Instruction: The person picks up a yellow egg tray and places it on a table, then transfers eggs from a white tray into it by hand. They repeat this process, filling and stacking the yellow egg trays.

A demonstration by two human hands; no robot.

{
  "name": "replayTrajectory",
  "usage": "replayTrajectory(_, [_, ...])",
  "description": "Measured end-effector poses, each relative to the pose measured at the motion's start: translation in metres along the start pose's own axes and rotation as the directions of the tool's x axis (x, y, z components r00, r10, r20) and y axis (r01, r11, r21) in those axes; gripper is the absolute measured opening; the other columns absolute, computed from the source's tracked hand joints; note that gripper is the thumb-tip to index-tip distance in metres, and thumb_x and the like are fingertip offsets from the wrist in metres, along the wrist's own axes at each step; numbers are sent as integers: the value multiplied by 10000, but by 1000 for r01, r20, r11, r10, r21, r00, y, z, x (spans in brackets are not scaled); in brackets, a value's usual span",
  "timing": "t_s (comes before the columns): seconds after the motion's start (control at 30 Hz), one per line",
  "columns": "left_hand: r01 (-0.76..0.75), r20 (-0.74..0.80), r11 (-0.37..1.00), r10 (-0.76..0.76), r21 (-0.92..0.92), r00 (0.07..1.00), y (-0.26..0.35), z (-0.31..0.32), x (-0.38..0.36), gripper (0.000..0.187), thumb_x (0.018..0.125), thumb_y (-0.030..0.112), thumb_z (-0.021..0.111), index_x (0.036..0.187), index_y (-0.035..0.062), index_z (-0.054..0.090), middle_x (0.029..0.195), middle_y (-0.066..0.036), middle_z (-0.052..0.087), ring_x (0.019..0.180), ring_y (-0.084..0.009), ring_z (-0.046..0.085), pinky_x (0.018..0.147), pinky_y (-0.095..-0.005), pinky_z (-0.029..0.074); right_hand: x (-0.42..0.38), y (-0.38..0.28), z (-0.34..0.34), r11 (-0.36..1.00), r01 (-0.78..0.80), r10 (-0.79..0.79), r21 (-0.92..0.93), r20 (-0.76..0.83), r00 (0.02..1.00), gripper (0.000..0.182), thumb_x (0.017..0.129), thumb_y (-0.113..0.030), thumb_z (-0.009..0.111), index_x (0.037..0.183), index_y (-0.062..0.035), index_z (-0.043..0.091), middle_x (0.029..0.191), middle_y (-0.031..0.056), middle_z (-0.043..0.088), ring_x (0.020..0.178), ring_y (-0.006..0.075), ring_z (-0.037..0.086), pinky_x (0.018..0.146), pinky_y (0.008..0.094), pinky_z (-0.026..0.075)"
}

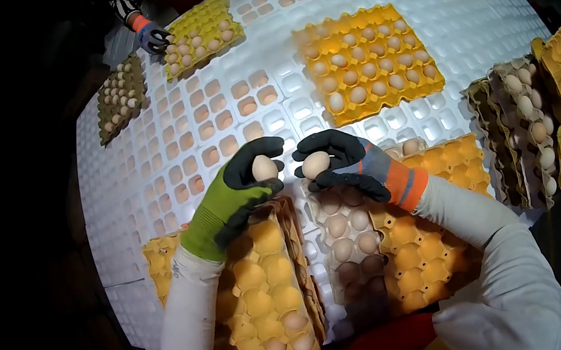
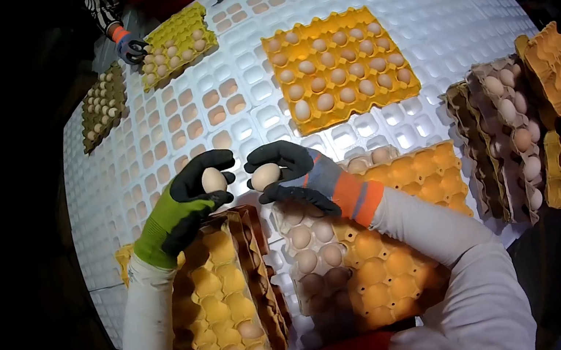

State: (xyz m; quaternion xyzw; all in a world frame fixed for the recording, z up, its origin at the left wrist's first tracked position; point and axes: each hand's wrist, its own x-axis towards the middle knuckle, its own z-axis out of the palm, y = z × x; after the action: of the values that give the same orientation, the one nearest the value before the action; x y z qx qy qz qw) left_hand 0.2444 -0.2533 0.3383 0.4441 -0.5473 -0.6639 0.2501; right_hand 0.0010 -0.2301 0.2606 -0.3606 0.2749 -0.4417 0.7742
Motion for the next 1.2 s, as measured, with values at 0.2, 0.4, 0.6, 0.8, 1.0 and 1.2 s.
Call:
replayTrajectory(0.2, [60,-229,990,-29,130,973,-30,-87,44,386,885,141,717,1252,42,651,1153,-75,676,1092,-168,653,932,-344,562,90,42,-65,395,-132,87,-909,-106,991,550,828,-330,803,1258,-66,586,1095,147,713,1023,272,700,829,400,569])
replayTrajectory(0.4, [198,-239,297,108,934,965,-88,-125,98,247,779,127,753,1001,31,704,872,-96,718,751,-174,694,669,-337,558,159,67,-17,4,-4,-12,-1000,-4,1000,432,848,-341,709,1220,-144,610,1092,158,697,1055,360,656,916,442,517])
replayTrajectory(0.6, [316,-315,522,-94,792,944,-94,-133,82,399,796,210,792,1157,57,712,992,-143,742,698,-217,708,632,-343,574,166,86,8,-138,-4,-3,-990,-3,1000,446,882,-365,678,1281,-192,580,1248,158,637,1116,324,658,924,456,527])
replayTrajectory(0.8, [144,-401,803,126,578,907,-10,-127,-49,338,944,90,683,1279,47,665,1181,-22,709,969,-83,647,874,-241,524,105,33,38,515,282,-222,-809,192,956,326,916,-219,705,1215,-96,662,1158,95,719,938,241,720,810,335,576])
replayTrajectory(1.0, [55,-522,757,395,651,756,-39,-83,-215,209,892,58,702,1094,8,722,1087,-41,720,943,-138,659,850,-288,530,-25,9,97,391,393,-143,-832,367,919,269,862,-163,766,1112,-79,712,952,72,675,778,185,669,671,322,531])
replayTrajectory(1.2, [-187,16,424,375,886,927,-51,4,-270,349,730,179,795,1057,86,712,1166,-95,657,1091,-311,617,881,-433,512,-102,28,166,-186,429,97,-884,418,903,281,817,-349,733,1011,-152,683,946,97,582,814,291,606,683,414,481])
